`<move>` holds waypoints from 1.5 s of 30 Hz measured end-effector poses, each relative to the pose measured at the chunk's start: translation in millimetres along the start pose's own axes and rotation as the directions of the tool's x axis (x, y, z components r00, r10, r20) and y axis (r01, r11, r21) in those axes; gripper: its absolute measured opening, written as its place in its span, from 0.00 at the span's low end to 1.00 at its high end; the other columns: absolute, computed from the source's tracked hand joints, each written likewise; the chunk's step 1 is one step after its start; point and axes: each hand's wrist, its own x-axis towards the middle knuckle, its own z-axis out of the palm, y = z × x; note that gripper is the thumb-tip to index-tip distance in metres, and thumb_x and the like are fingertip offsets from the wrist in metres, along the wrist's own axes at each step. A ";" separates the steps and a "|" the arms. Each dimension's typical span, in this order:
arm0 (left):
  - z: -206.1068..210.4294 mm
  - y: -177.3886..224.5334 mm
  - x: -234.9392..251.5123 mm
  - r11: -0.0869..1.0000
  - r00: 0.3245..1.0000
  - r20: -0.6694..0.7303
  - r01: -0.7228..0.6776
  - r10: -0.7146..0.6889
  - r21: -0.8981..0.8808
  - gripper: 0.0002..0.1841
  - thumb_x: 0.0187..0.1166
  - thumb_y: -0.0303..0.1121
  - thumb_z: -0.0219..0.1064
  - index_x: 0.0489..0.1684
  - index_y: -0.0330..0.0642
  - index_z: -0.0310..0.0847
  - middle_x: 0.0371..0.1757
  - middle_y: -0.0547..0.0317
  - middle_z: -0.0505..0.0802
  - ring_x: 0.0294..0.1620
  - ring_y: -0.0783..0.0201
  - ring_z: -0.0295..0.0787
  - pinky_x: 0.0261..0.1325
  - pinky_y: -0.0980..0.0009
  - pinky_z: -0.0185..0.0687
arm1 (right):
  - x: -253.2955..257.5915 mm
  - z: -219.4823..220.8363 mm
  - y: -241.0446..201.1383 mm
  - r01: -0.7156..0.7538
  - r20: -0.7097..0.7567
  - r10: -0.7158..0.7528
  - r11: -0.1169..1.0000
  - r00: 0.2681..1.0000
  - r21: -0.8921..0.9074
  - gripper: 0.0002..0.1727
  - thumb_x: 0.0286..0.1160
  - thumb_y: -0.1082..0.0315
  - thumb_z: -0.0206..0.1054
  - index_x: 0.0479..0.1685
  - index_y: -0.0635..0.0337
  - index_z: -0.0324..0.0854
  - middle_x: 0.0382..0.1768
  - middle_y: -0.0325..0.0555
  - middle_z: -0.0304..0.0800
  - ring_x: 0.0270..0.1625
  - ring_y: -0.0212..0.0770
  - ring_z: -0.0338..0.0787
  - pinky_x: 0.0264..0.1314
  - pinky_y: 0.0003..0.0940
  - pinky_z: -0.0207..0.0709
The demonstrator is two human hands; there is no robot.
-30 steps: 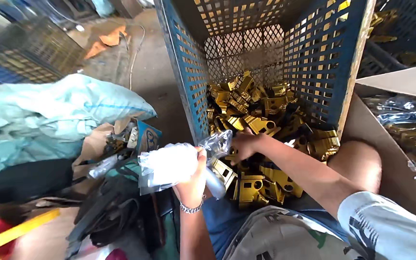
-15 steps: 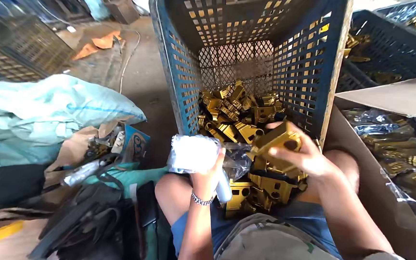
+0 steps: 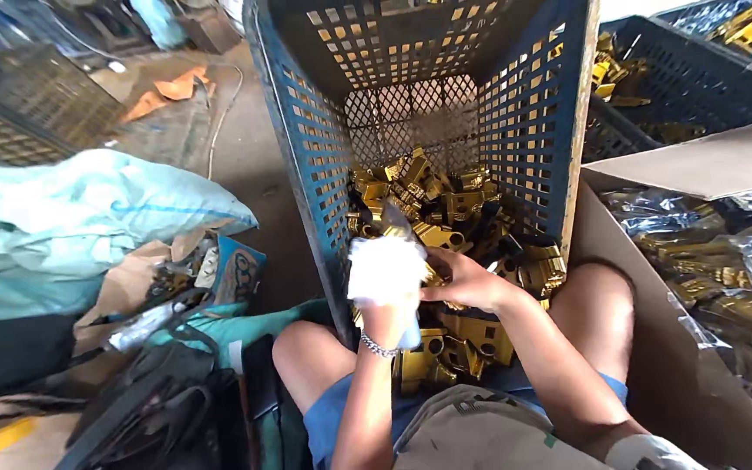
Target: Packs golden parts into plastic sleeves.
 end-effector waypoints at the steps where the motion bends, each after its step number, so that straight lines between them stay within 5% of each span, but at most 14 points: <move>1: -1.6 -2.7 2.7 0.991 0.993 -0.034 0.109 -0.112 -0.079 0.32 0.59 0.31 0.83 0.59 0.16 0.76 0.49 0.42 0.91 0.53 0.67 0.89 0.62 0.69 0.84 | -5.5 -0.3 1.0 0.006 -0.013 -0.004 0.995 1.000 0.103 0.40 0.66 0.64 0.80 0.81 0.65 0.71 0.71 0.56 0.83 0.70 0.39 0.84 0.73 0.33 0.79; 9: -10.1 15.2 -21.8 0.965 0.891 0.369 -0.240 0.263 -0.107 0.16 0.72 0.38 0.75 0.40 0.28 0.89 0.39 0.47 0.95 0.48 0.69 0.92 0.60 0.75 0.83 | -10.2 1.9 27.0 0.240 -0.487 -0.241 0.969 0.840 -0.066 0.24 0.59 0.60 0.81 0.52 0.62 0.81 0.42 0.42 0.87 0.44 0.30 0.87 0.51 0.29 0.83; 12: -18.4 7.8 -16.3 0.946 0.906 0.416 0.062 0.081 -0.317 0.14 0.73 0.30 0.73 0.48 0.25 0.85 0.43 0.55 0.94 0.46 0.72 0.91 0.57 0.74 0.87 | -22.2 -13.3 20.1 0.299 -0.518 -0.165 0.935 0.839 0.188 0.16 0.62 0.69 0.79 0.46 0.58 0.79 0.40 0.39 0.89 0.42 0.30 0.91 0.49 0.29 0.88; 14: -24.8 12.4 -8.3 0.758 0.915 0.367 0.357 -0.167 -0.545 0.15 0.72 0.22 0.66 0.56 0.28 0.77 0.41 0.61 0.95 0.38 0.69 0.93 0.48 0.70 0.93 | -36.3 -34.6 36.2 0.514 -0.511 -0.201 0.613 0.836 0.600 0.05 0.72 0.67 0.69 0.44 0.51 0.85 0.38 0.37 0.94 0.40 0.31 0.93 0.46 0.30 0.89; 16: -29.6 15.6 1.2 0.681 0.884 0.293 0.467 -0.364 -0.564 0.14 0.73 0.22 0.58 0.56 0.33 0.74 0.34 0.65 0.94 0.33 0.71 0.93 0.42 0.71 0.93 | -37.5 -54.3 47.2 0.589 -0.542 -0.392 -0.001 0.744 0.808 0.20 0.75 0.49 0.66 0.48 0.56 0.92 0.39 0.41 0.96 0.38 0.35 0.94 0.41 0.30 0.89; 17: -28.4 14.2 1.7 0.724 0.887 0.257 0.461 -0.383 -0.513 0.15 0.72 0.21 0.62 0.57 0.32 0.72 0.36 0.65 0.93 0.36 0.73 0.93 0.44 0.73 0.93 | -35.0 -56.1 41.2 0.538 -0.517 -0.443 -0.090 0.732 0.838 0.27 0.75 0.40 0.63 0.51 0.55 0.89 0.35 0.38 0.93 0.33 0.32 0.91 0.35 0.26 0.86; 19: -17.1 2.8 -8.4 0.876 0.938 0.234 0.327 -0.255 -0.355 0.30 0.61 0.21 0.78 0.62 0.19 0.70 0.47 0.57 0.92 0.48 0.77 0.90 0.56 0.77 0.88 | -29.3 -38.2 27.4 0.497 -0.335 -0.418 0.379 0.844 0.781 0.33 0.76 0.27 0.55 0.60 0.42 0.86 0.35 0.30 0.91 0.34 0.28 0.89 0.37 0.26 0.85; 22: 5.6 -6.2 -15.9 0.949 0.961 0.277 0.076 0.013 -0.307 0.32 0.54 0.28 0.85 0.56 0.17 0.79 0.49 0.49 0.94 0.53 0.72 0.91 0.64 0.74 0.85 | -20.6 -5.2 1.2 0.278 -0.116 -0.253 0.885 0.960 0.374 0.13 0.82 0.65 0.66 0.53 0.68 0.84 0.46 0.42 0.90 0.47 0.30 0.91 0.55 0.29 0.88; 26: -16.0 12.7 -8.5 0.787 0.841 0.516 0.425 -0.161 -0.447 0.36 0.55 0.27 0.86 0.65 0.25 0.73 0.47 0.62 0.95 0.47 0.73 0.93 0.57 0.72 0.90 | -25.5 -4.9 5.5 0.135 -0.062 -0.120 0.929 0.991 0.345 0.09 0.86 0.70 0.60 0.37 0.58 0.81 0.28 0.29 0.86 0.28 0.23 0.85 0.37 0.22 0.84; 32: -30.3 -29.2 15.1 1.000 0.999 -0.046 -0.024 0.025 0.012 0.25 0.60 0.28 0.77 0.49 0.12 0.77 0.40 0.44 0.92 0.44 0.73 0.90 0.55 0.75 0.84 | -39.1 3.4 24.9 0.149 -0.060 -0.137 0.894 0.989 0.422 0.10 0.67 0.77 0.75 0.30 0.54 0.79 0.26 0.31 0.92 0.27 0.29 0.92 0.36 0.28 0.90; 36: -28.5 11.6 -2.1 0.821 0.850 0.523 0.341 -0.062 -0.457 0.23 0.55 0.33 0.88 0.48 0.40 0.84 0.37 0.72 0.93 0.40 0.76 0.90 0.51 0.75 0.89 | -32.2 16.4 13.1 0.252 -0.060 -0.245 0.922 0.968 0.296 0.14 0.52 0.74 0.81 0.21 0.52 0.78 0.22 0.24 0.85 0.21 0.17 0.82 0.23 0.16 0.79; 40: -30.4 0.0 -0.9 0.854 0.914 0.405 0.235 -0.032 -0.464 0.18 0.56 0.20 0.79 0.44 0.37 0.81 0.30 0.76 0.89 0.32 0.79 0.87 0.42 0.80 0.87 | -20.0 -11.6 -3.1 0.304 0.004 -0.304 0.953 0.953 0.007 0.19 0.58 0.67 0.84 0.17 0.54 0.73 0.16 0.26 0.80 0.19 0.18 0.79 0.23 0.16 0.77; 42: -38.5 -16.0 2.3 0.957 0.961 0.276 0.058 0.024 -0.283 0.22 0.55 0.27 0.82 0.47 0.27 0.81 0.35 0.68 0.91 0.39 0.80 0.89 0.52 0.80 0.87 | -5.9 -38.1 -5.4 0.221 -0.090 -0.246 0.948 0.965 -0.229 0.15 0.58 0.66 0.84 0.25 0.61 0.80 0.24 0.36 0.84 0.28 0.27 0.82 0.34 0.25 0.78; 45: -33.3 -24.0 -1.3 0.979 0.966 0.160 -0.201 0.204 -0.036 0.27 0.54 0.37 0.85 0.42 0.19 0.84 0.39 0.45 0.94 0.46 0.71 0.92 0.58 0.74 0.85 | 28.0 -58.1 -3.2 0.078 0.048 -0.062 0.837 0.997 -0.542 0.23 0.63 0.57 0.85 0.55 0.61 0.90 0.70 0.55 0.84 0.76 0.57 0.78 0.76 0.67 0.67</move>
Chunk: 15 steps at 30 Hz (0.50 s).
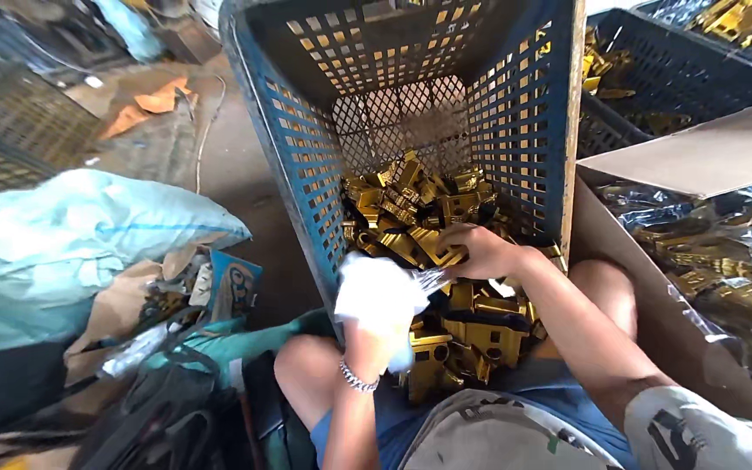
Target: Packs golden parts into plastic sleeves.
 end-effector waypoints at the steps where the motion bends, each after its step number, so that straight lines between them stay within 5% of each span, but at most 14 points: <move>1: 3.7 -1.4 -1.9 0.999 0.999 -0.046 -0.016 0.019 0.046 0.29 0.52 0.37 0.84 0.41 0.16 0.83 0.39 0.41 0.94 0.47 0.69 0.93 0.59 0.74 0.85 | 8.1 2.5 4.8 -0.014 0.057 0.016 1.000 0.998 -0.019 0.26 0.63 0.52 0.84 0.58 0.58 0.91 0.79 0.56 0.74 0.83 0.62 0.69 0.79 0.74 0.57; 2: 6.3 -3.8 -2.6 0.999 0.995 -0.101 0.000 0.005 0.050 0.29 0.52 0.36 0.84 0.42 0.14 0.82 0.40 0.39 0.94 0.47 0.69 0.92 0.59 0.75 0.84 | 10.4 2.2 5.3 -0.033 0.084 0.031 0.999 0.996 0.014 0.29 0.64 0.48 0.83 0.60 0.57 0.90 0.83 0.57 0.69 0.86 0.63 0.64 0.81 0.76 0.52; 5: -1.2 -8.7 0.8 0.975 0.961 -0.197 0.166 -0.193 -0.146 0.32 0.53 0.28 0.83 0.52 0.11 0.74 0.45 0.48 0.93 0.50 0.78 0.90 0.60 0.79 0.84 | 3.9 -2.9 5.7 -0.042 -0.077 0.047 0.997 0.996 0.061 0.22 0.76 0.48 0.72 0.54 0.57 0.92 0.81 0.54 0.74 0.85 0.58 0.68 0.82 0.67 0.60; 7: -5.4 -6.6 3.7 0.939 0.943 -0.177 0.233 -0.282 -0.252 0.31 0.53 0.27 0.84 0.53 0.16 0.74 0.42 0.56 0.92 0.46 0.77 0.90 0.57 0.77 0.87 | 8.5 -1.6 8.7 -0.230 -0.026 0.231 0.944 0.973 -0.237 0.27 0.80 0.41 0.66 0.62 0.53 0.91 0.88 0.53 0.63 0.89 0.67 0.55 0.84 0.79 0.35; 9: -3.8 -1.9 5.0 0.915 0.936 -0.113 0.290 -0.332 -0.281 0.31 0.48 0.26 0.85 0.52 0.21 0.75 0.40 0.61 0.91 0.44 0.78 0.89 0.54 0.78 0.87 | 18.0 11.4 10.8 -0.269 0.104 0.374 0.809 0.921 -0.522 0.42 0.74 0.32 0.65 0.78 0.54 0.79 0.91 0.64 0.54 0.92 0.76 0.44 0.81 0.87 0.21; 12: 4.5 0.9 2.0 0.941 0.956 -0.106 0.244 -0.274 -0.237 0.29 0.49 0.25 0.84 0.49 0.18 0.78 0.40 0.56 0.92 0.43 0.77 0.90 0.55 0.78 0.87 | 22.9 20.4 9.1 -0.219 0.187 0.410 0.758 0.893 -0.614 0.50 0.62 0.39 0.81 0.83 0.61 0.72 0.89 0.67 0.57 0.90 0.78 0.46 0.81 0.87 0.23; 15: 3.0 -1.8 0.4 0.979 0.968 -0.161 0.174 -0.190 -0.109 0.33 0.51 0.32 0.87 0.49 0.13 0.78 0.43 0.47 0.93 0.48 0.77 0.89 0.59 0.79 0.83 | 6.9 14.4 6.3 -0.186 0.196 0.286 0.892 0.938 -0.413 0.44 0.53 0.50 0.88 0.75 0.59 0.80 0.87 0.60 0.61 0.89 0.71 0.54 0.83 0.83 0.34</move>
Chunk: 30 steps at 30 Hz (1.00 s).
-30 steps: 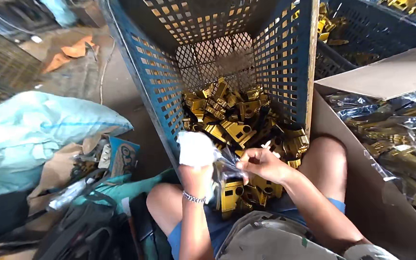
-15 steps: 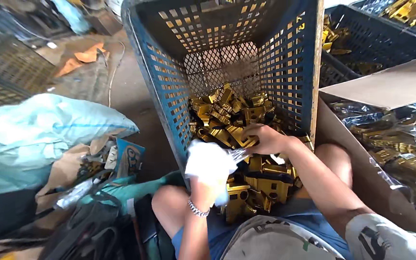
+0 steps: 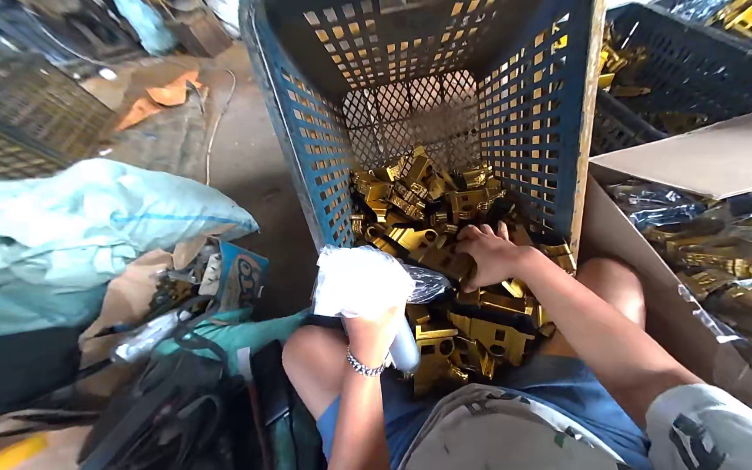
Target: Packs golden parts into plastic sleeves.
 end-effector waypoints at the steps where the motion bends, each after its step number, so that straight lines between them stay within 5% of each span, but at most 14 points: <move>1: -0.9 -0.9 1.1 1.000 1.000 -0.007 0.001 -0.001 0.012 0.34 0.50 0.32 0.87 0.50 0.13 0.78 0.44 0.46 0.93 0.49 0.77 0.89 0.60 0.80 0.82 | -6.8 -0.3 4.0 0.065 -0.052 -0.058 0.987 0.997 0.147 0.40 0.53 0.52 0.89 0.69 0.60 0.83 0.86 0.59 0.62 0.88 0.68 0.56 0.83 0.81 0.39; 4: -0.1 -2.8 5.7 0.998 0.999 0.000 0.043 -0.043 -0.053 0.36 0.48 0.31 0.87 0.54 0.15 0.75 0.46 0.50 0.92 0.50 0.78 0.88 0.60 0.79 0.83 | -23.3 0.7 14.5 0.252 -0.329 -0.060 0.775 0.942 0.580 0.26 0.55 0.57 0.86 0.46 0.67 0.87 0.78 0.61 0.73 0.80 0.57 0.72 0.76 0.62 0.69; 6: 3.8 -0.8 10.3 0.993 0.999 0.001 0.052 -0.052 -0.105 0.36 0.48 0.28 0.87 0.57 0.18 0.75 0.47 0.55 0.92 0.50 0.79 0.88 0.61 0.79 0.84 | -31.4 -10.7 15.1 0.302 -0.392 0.038 0.571 0.919 0.763 0.23 0.69 0.56 0.76 0.54 0.65 0.84 0.77 0.53 0.76 0.75 0.48 0.77 0.72 0.52 0.75; 9: 8.9 6.0 11.7 0.992 0.997 -0.019 0.067 -0.069 -0.110 0.32 0.48 0.23 0.83 0.55 0.19 0.75 0.44 0.58 0.91 0.48 0.82 0.87 0.58 0.82 0.83 | -41.1 -20.8 12.6 0.344 -0.383 0.179 0.213 0.906 0.915 0.35 0.85 0.39 0.55 0.80 0.56 0.73 0.74 0.45 0.82 0.75 0.43 0.81 0.77 0.49 0.76; 11: 11.3 5.6 10.8 0.991 0.998 -0.032 0.056 -0.061 -0.119 0.30 0.50 0.23 0.82 0.54 0.17 0.75 0.44 0.57 0.91 0.48 0.83 0.87 0.58 0.82 0.83 | -48.3 -18.2 11.1 0.407 -0.391 0.166 -0.078 0.905 0.910 0.43 0.82 0.26 0.44 0.82 0.50 0.68 0.72 0.44 0.83 0.75 0.45 0.82 0.75 0.53 0.77; 12: 12.6 4.8 10.4 0.990 0.998 -0.032 0.057 -0.061 -0.129 0.29 0.50 0.23 0.81 0.53 0.18 0.75 0.43 0.59 0.91 0.47 0.84 0.87 0.57 0.83 0.83 | -51.8 -12.4 10.7 0.460 -0.445 0.128 -0.131 0.886 0.878 0.44 0.77 0.24 0.49 0.78 0.49 0.71 0.67 0.42 0.87 0.70 0.44 0.86 0.71 0.52 0.81; 14: 14.3 3.9 9.0 0.987 0.997 -0.005 0.071 -0.073 -0.146 0.29 0.52 0.23 0.82 0.53 0.20 0.75 0.43 0.61 0.91 0.47 0.84 0.87 0.57 0.82 0.84 | -56.1 0.5 9.2 0.566 -0.561 0.094 -0.047 0.823 0.823 0.27 0.75 0.46 0.71 0.66 0.49 0.76 0.54 0.37 0.92 0.57 0.36 0.91 0.62 0.41 0.87; 16: 14.5 6.4 7.9 0.990 0.998 0.009 0.070 -0.070 -0.126 0.29 0.51 0.24 0.82 0.53 0.21 0.76 0.43 0.62 0.91 0.47 0.85 0.87 0.57 0.83 0.84 | -65.4 3.3 2.5 0.613 -0.612 0.159 0.047 0.775 0.789 0.20 0.70 0.72 0.71 0.60 0.50 0.75 0.46 0.36 0.90 0.48 0.33 0.92 0.53 0.35 0.89; 20: 16.9 14.0 12.1 0.981 0.996 0.034 0.088 -0.084 -0.171 0.35 0.46 0.22 0.85 0.58 0.21 0.75 0.47 0.61 0.92 0.51 0.82 0.88 0.60 0.82 0.85 | -87.6 6.2 6.3 0.686 -0.680 -0.087 0.065 0.728 0.725 0.30 0.69 0.68 0.70 0.73 0.34 0.74 0.59 0.31 0.91 0.54 0.33 0.93 0.53 0.35 0.91; 22: 19.6 14.1 10.8 0.966 0.990 0.090 0.124 -0.106 -0.226 0.35 0.46 0.23 0.86 0.59 0.24 0.76 0.48 0.62 0.92 0.51 0.80 0.89 0.60 0.79 0.86 | -86.5 8.6 -1.1 0.544 -0.493 -0.274 0.156 0.826 0.824 0.30 0.71 0.70 0.69 0.75 0.44 0.69 0.62 0.38 0.89 0.54 0.37 0.93 0.54 0.37 0.91; 24: 21.4 15.9 8.1 0.933 0.966 0.184 0.228 -0.182 -0.278 0.30 0.51 0.23 0.84 0.56 0.26 0.77 0.43 0.63 0.93 0.46 0.76 0.91 0.55 0.75 0.89 | -75.8 13.9 -15.1 0.446 -0.387 -0.233 0.319 0.892 0.836 0.22 0.76 0.71 0.67 0.68 0.58 0.68 0.51 0.40 0.87 0.49 0.32 0.92 0.54 0.32 0.90; 26: 22.2 21.1 9.3 0.873 0.923 0.235 0.369 -0.304 -0.320 0.23 0.57 0.20 0.79 0.52 0.32 0.77 0.36 0.66 0.91 0.37 0.76 0.90 0.46 0.77 0.89 | -60.7 25.4 -22.7 0.517 -0.554 -0.119 0.560 0.824 0.648 0.18 0.78 0.68 0.69 0.61 0.64 0.72 0.45 0.40 0.87 0.48 0.25 0.89 0.56 0.25 0.85; 28: 22.6 30.8 13.7 0.798 0.881 0.227 0.472 -0.414 -0.376 0.17 0.62 0.16 0.73 0.48 0.36 0.76 0.32 0.68 0.90 0.31 0.77 0.87 0.39 0.79 0.86 | -50.5 36.1 -32.4 0.494 -0.671 -0.191 0.818 0.717 0.296 0.17 0.75 0.68 0.70 0.57 0.71 0.81 0.51 0.58 0.90 0.52 0.48 0.92 0.56 0.46 0.87; 30: 19.0 38.2 16.6 0.792 0.878 0.221 0.479 -0.426 -0.377 0.17 0.63 0.13 0.72 0.50 0.32 0.79 0.35 0.63 0.93 0.34 0.75 0.89 0.42 0.78 0.87 | -52.9 39.5 -50.2 0.362 -0.466 -0.255 0.920 0.847 0.153 0.22 0.80 0.66 0.64 0.67 0.72 0.76 0.67 0.72 0.80 0.55 0.66 0.91 0.56 0.59 0.85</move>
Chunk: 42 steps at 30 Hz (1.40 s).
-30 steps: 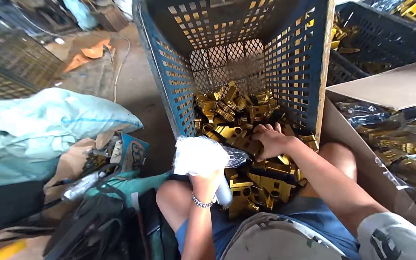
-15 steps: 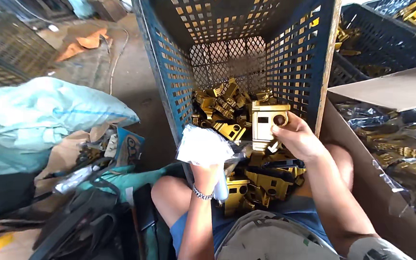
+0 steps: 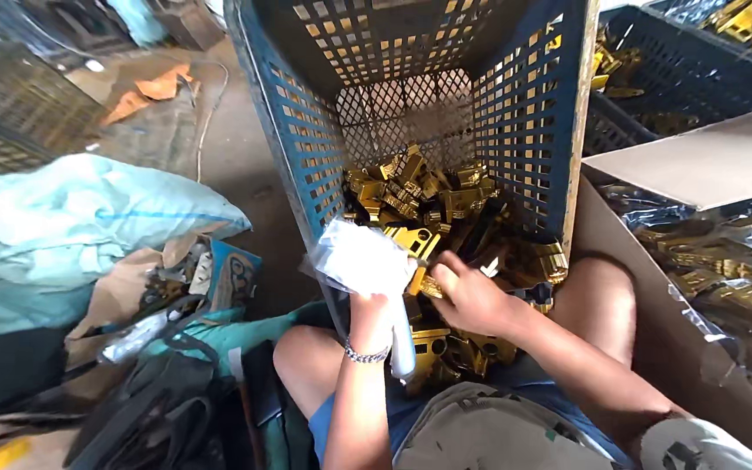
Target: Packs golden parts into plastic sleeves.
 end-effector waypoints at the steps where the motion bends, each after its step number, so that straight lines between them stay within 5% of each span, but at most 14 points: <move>1: -2.5 1.6 -1.8 0.996 0.999 0.042 -0.036 0.032 0.087 0.19 0.62 0.15 0.74 0.53 0.29 0.77 0.39 0.61 0.92 0.39 0.76 0.90 0.47 0.77 0.88 | 3.4 0.2 -6.5 -0.053 0.107 0.056 0.998 0.993 -0.029 0.26 0.84 0.63 0.61 0.73 0.73 0.69 0.72 0.73 0.76 0.56 0.66 0.91 0.56 0.58 0.84; 4: -2.8 -10.2 -5.0 0.835 0.905 0.268 -0.412 0.330 0.363 0.25 0.59 0.27 0.80 0.50 0.15 0.79 0.43 0.49 0.93 0.49 0.78 0.90 0.59 0.80 0.84 | 21.9 -4.5 -3.1 -0.182 0.100 0.163 0.955 0.982 0.234 0.39 0.73 0.67 0.70 0.80 0.78 0.56 0.71 0.73 0.76 0.66 0.62 0.86 0.70 0.55 0.77; 7: -0.7 -25.2 7.0 0.724 0.852 0.125 -0.502 0.508 0.473 0.27 0.56 0.34 0.84 0.44 0.15 0.82 0.39 0.42 0.94 0.44 0.69 0.91 0.55 0.73 0.85 | 29.8 -1.1 6.1 -0.216 0.124 0.182 0.691 0.976 0.689 0.48 0.63 0.69 0.77 0.85 0.67 0.53 0.68 0.62 0.81 0.67 0.44 0.85 0.71 0.39 0.80; 10: -4.1 -14.4 11.4 0.919 0.963 -0.037 -0.241 0.265 0.312 0.26 0.58 0.25 0.84 0.53 0.24 0.78 0.43 0.57 0.91 0.45 0.77 0.88 0.55 0.77 0.86 | 23.1 0.1 7.3 -0.174 0.043 0.259 0.506 0.965 0.845 0.29 0.73 0.66 0.74 0.73 0.65 0.75 0.57 0.51 0.88 0.55 0.35 0.90 0.60 0.31 0.85; 14: -6.3 -14.3 -7.0 0.939 0.928 0.261 -0.309 0.264 0.150 0.17 0.64 0.26 0.78 0.47 0.25 0.83 0.39 0.60 0.94 0.39 0.75 0.91 0.47 0.75 0.90 | 18.9 6.5 19.3 0.011 -0.233 0.439 0.451 0.868 0.892 0.07 0.76 0.71 0.66 0.48 0.60 0.78 0.40 0.40 0.85 0.42 0.31 0.87 0.49 0.32 0.85; 18: -30.0 3.3 3.5 0.992 0.988 0.092 -0.123 0.126 -0.035 0.23 0.71 0.25 0.64 0.68 0.33 0.71 0.42 0.66 0.93 0.40 0.73 0.92 0.47 0.71 0.92 | -12.1 -16.7 72.2 0.594 -0.528 0.282 -0.262 0.801 0.761 0.18 0.85 0.52 0.57 0.46 0.49 0.91 0.39 0.38 0.95 0.44 0.35 0.93 0.50 0.37 0.89; 19: -32.1 3.7 5.9 0.988 0.988 0.067 -0.146 0.142 0.055 0.23 0.69 0.22 0.67 0.65 0.31 0.70 0.44 0.65 0.93 0.44 0.76 0.92 0.51 0.75 0.91 | -11.6 -22.0 75.1 0.633 -0.602 0.202 -0.311 0.773 0.709 0.22 0.84 0.47 0.57 0.49 0.49 0.93 0.37 0.35 0.95 0.41 0.32 0.93 0.48 0.32 0.88; 21: -25.2 -9.6 6.8 0.880 0.940 0.164 -0.339 0.300 0.332 0.31 0.60 0.25 0.80 0.60 0.16 0.73 0.49 0.51 0.92 0.52 0.78 0.89 0.61 0.80 0.84 | -5.2 -25.1 51.1 0.439 -0.440 0.193 0.047 0.877 0.897 0.33 0.88 0.33 0.39 0.50 0.39 0.88 0.26 0.26 0.88 0.30 0.24 0.87 0.37 0.25 0.83; 24: 3.1 -26.0 3.7 0.763 0.841 0.307 -0.536 0.445 0.362 0.27 0.59 0.32 0.81 0.54 0.18 0.83 0.46 0.44 0.94 0.50 0.71 0.91 0.61 0.75 0.83 | 9.2 -14.9 11.5 0.030 -0.104 0.120 0.499 0.987 0.866 0.14 0.88 0.67 0.56 0.51 0.67 0.84 0.40 0.39 0.91 0.41 0.29 0.91 0.51 0.29 0.88; 28: 0.7 3.1 -4.9 0.992 0.914 0.391 -0.122 0.105 0.018 0.31 0.52 0.24 0.86 0.58 0.31 0.79 0.43 0.69 0.95 0.45 0.77 0.92 0.57 0.75 0.90 | 9.4 -16.0 11.1 -0.080 -0.020 0.173 0.551 0.985 0.831 0.06 0.83 0.71 0.63 0.37 0.61 0.80 0.25 0.30 0.84 0.27 0.23 0.84 0.37 0.21 0.82; 30: -10.3 -0.4 0.4 0.988 0.902 0.422 -0.136 0.090 0.079 0.29 0.56 0.24 0.83 0.59 0.30 0.78 0.42 0.69 0.94 0.44 0.78 0.91 0.56 0.76 0.89 | 3.1 -11.5 13.9 -0.130 0.052 0.160 0.531 0.986 0.837 0.07 0.82 0.67 0.66 0.38 0.61 0.80 0.27 0.32 0.86 0.29 0.25 0.87 0.39 0.24 0.85; 33: -19.5 -8.2 12.1 0.929 0.851 0.502 -0.297 0.152 0.222 0.31 0.53 0.28 0.86 0.57 0.24 0.79 0.48 0.59 0.94 0.51 0.75 0.91 0.63 0.74 0.87 | 3.9 -15.7 16.8 -0.122 0.130 0.017 0.492 0.991 0.862 0.16 0.81 0.68 0.65 0.61 0.68 0.78 0.52 0.41 0.88 0.52 0.28 0.89 0.62 0.27 0.85; 38: -11.5 0.8 4.3 0.978 0.899 0.434 -0.137 0.057 0.157 0.31 0.62 0.28 0.82 0.64 0.26 0.75 0.47 0.62 0.94 0.48 0.74 0.92 0.59 0.74 0.89 | 14.2 -5.9 7.0 -0.071 -0.015 0.148 0.557 0.989 0.827 0.12 0.87 0.68 0.60 0.34 0.61 0.82 0.24 0.30 0.85 0.25 0.21 0.83 0.32 0.19 0.81; 42: -36.3 -6.4 28.8 0.856 0.961 0.094 -0.275 0.260 0.437 0.24 0.67 0.26 0.75 0.61 0.24 0.78 0.42 0.55 0.93 0.40 0.71 0.91 0.49 0.70 0.90 | -0.2 -6.3 12.7 -0.133 0.160 0.000 0.558 0.987 0.819 0.08 0.86 0.72 0.60 0.47 0.66 0.83 0.33 0.34 0.90 0.35 0.26 0.91 0.47 0.26 0.89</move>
